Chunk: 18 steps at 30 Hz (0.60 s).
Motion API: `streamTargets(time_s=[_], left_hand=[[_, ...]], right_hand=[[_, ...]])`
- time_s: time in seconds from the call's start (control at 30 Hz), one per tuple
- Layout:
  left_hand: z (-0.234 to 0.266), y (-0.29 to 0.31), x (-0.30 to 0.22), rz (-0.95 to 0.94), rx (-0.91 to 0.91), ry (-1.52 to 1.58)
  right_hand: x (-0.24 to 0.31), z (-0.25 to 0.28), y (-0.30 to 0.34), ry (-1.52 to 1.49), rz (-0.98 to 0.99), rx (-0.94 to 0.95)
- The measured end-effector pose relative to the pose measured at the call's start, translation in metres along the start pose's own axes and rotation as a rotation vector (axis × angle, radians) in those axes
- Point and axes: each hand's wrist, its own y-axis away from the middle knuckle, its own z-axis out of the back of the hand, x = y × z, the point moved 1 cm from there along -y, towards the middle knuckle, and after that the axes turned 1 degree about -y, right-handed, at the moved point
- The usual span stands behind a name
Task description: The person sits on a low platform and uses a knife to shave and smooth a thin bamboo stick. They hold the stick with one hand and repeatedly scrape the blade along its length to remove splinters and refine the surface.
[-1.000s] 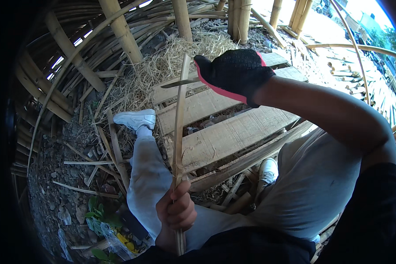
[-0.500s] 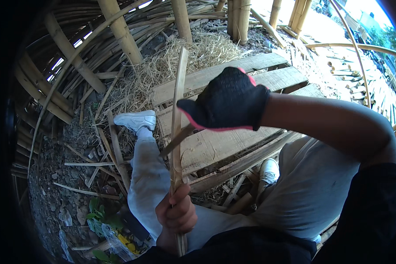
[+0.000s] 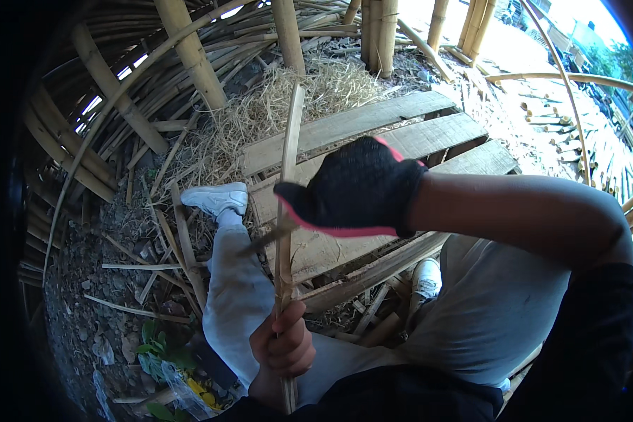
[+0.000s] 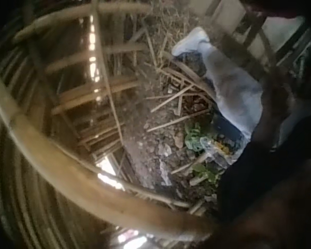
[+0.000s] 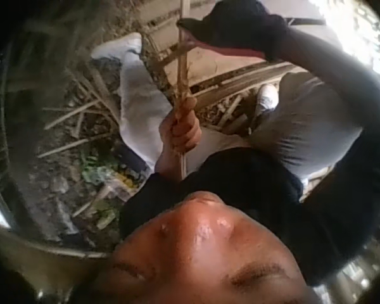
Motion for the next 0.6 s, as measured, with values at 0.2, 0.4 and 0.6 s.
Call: streamTargets(time_s=[0.2, 0.4, 0.6], left_hand=[[-0.002, 0.0, -0.004, -0.03, -0.044, 0.014], [0.0, 0.002, 0.003, 0.012, -0.044, 0.001], [0.002, -0.002, 0.004, 0.029, -0.013, 0.035]], right_hand=[[-0.052, 0.009, -0.026, -0.109, -0.404, 0.032], [-0.03, 0.0, -0.02, 0.094, -0.124, 0.008], [-0.007, 0.008, -0.008, -0.017, -0.134, 0.136]])
